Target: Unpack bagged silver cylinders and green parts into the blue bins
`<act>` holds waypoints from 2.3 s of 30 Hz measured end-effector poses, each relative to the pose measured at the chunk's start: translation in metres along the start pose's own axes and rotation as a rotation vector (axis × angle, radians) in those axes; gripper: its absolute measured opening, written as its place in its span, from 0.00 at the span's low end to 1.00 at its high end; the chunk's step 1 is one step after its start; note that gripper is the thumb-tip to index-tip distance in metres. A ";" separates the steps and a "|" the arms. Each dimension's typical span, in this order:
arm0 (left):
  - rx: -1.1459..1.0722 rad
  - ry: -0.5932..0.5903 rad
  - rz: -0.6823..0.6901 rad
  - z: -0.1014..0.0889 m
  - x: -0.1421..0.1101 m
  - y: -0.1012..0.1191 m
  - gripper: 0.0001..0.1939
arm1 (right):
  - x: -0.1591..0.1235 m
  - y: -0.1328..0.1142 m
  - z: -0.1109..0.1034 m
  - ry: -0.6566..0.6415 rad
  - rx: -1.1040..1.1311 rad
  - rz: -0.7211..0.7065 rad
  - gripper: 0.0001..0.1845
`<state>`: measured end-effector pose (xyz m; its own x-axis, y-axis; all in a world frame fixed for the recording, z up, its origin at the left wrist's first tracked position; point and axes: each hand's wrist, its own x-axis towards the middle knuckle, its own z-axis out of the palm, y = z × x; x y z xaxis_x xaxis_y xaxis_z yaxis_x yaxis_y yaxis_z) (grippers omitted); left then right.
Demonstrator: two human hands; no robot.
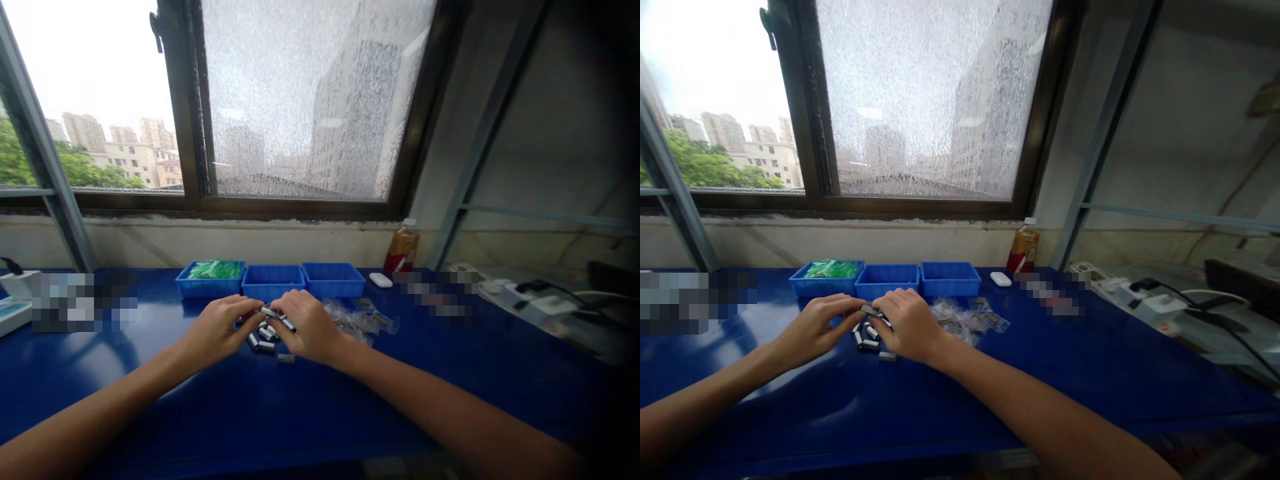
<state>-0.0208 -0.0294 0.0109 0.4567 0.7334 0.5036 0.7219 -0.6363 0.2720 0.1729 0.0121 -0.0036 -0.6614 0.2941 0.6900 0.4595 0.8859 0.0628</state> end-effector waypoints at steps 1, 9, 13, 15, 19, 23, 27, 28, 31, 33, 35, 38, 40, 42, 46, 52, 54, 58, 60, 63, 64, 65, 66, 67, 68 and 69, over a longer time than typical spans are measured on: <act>0.008 -0.005 0.000 0.000 0.000 -0.001 0.13 | 0.000 -0.001 0.000 -0.008 -0.031 -0.006 0.08; -0.009 -0.001 -0.050 0.009 0.002 0.003 0.17 | 0.003 -0.009 -0.003 -0.042 -0.320 -0.126 0.10; 0.056 0.015 -0.073 0.009 0.001 0.007 0.19 | 0.002 -0.013 -0.005 -0.028 -0.395 -0.157 0.09; 0.080 0.023 -0.076 0.008 0.000 0.008 0.18 | 0.002 -0.013 -0.006 -0.031 -0.410 -0.148 0.09; 0.100 0.033 -0.095 0.007 0.000 0.008 0.19 | 0.005 -0.013 -0.008 -0.016 -0.394 -0.100 0.09; 0.060 0.094 -0.100 0.008 0.001 0.003 0.10 | 0.007 -0.012 -0.009 0.020 -0.269 0.013 0.10; -0.017 0.090 0.026 0.008 0.000 -0.002 0.13 | 0.005 -0.012 -0.011 -0.016 -0.067 0.030 0.09; -0.029 0.084 0.058 0.008 0.000 -0.002 0.11 | 0.004 -0.012 -0.011 -0.029 -0.021 0.025 0.10; -0.048 0.106 0.072 0.006 -0.001 0.002 0.10 | 0.004 -0.012 -0.013 -0.038 0.072 0.040 0.12; -0.051 0.133 0.022 0.004 -0.001 0.004 0.10 | 0.004 -0.010 -0.014 0.002 0.097 0.073 0.10; -0.055 0.146 -0.036 0.003 0.000 0.005 0.11 | 0.003 -0.008 -0.014 0.057 0.086 0.089 0.09; -0.073 0.133 -0.074 0.003 0.001 0.005 0.12 | 0.002 -0.006 -0.012 0.071 0.016 0.044 0.12; -0.079 0.107 -0.076 0.004 0.002 0.006 0.14 | 0.002 -0.006 -0.011 0.050 -0.027 0.009 0.09; -0.069 0.068 -0.082 0.004 0.003 0.007 0.18 | 0.002 -0.006 -0.011 0.039 -0.053 -0.008 0.09; 0.020 -0.061 -0.100 0.004 0.006 0.001 0.21 | 0.007 0.005 -0.010 0.053 -0.089 0.045 0.12; 0.245 -0.071 -0.128 0.006 0.001 -0.038 0.16 | 0.011 0.062 0.007 0.096 -0.220 0.336 0.13; 0.246 -0.151 -0.141 0.010 -0.002 -0.047 0.15 | 0.009 0.076 0.013 0.073 -0.246 0.389 0.12; 0.215 -0.233 -0.154 0.015 -0.005 -0.050 0.13 | 0.005 0.081 0.016 0.048 -0.255 0.387 0.10; 0.211 -0.220 -0.163 0.014 -0.005 -0.050 0.13 | 0.005 0.077 0.014 0.068 -0.257 0.372 0.05; 0.214 -0.187 -0.186 0.011 -0.004 -0.057 0.17 | 0.007 0.069 0.009 0.101 -0.266 0.346 0.02; 0.212 -0.184 -0.186 0.010 -0.004 -0.061 0.18 | 0.008 0.066 0.008 0.100 -0.266 0.333 0.02; 0.206 -0.192 -0.176 0.010 -0.004 -0.065 0.19 | 0.008 0.063 0.006 0.091 -0.265 0.316 0.03; 0.195 -0.207 -0.158 0.009 -0.003 -0.069 0.20 | 0.008 0.059 0.005 0.078 -0.263 0.294 0.03; 0.182 -0.223 -0.137 0.009 -0.002 -0.073 0.20 | 0.008 0.055 0.004 0.060 -0.259 0.267 0.03; 0.168 -0.239 -0.117 0.009 -0.002 -0.076 0.19 | 0.008 0.050 0.003 0.039 -0.255 0.236 0.03; 0.157 -0.249 -0.103 0.010 -0.001 -0.077 0.19 | 0.008 0.045 0.003 0.019 -0.249 0.202 0.03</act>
<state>-0.0720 0.0216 -0.0185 0.4762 0.8405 0.2584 0.8338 -0.5249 0.1711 0.1869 0.0552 0.0028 -0.5320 0.4463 0.7195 0.7128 0.6947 0.0961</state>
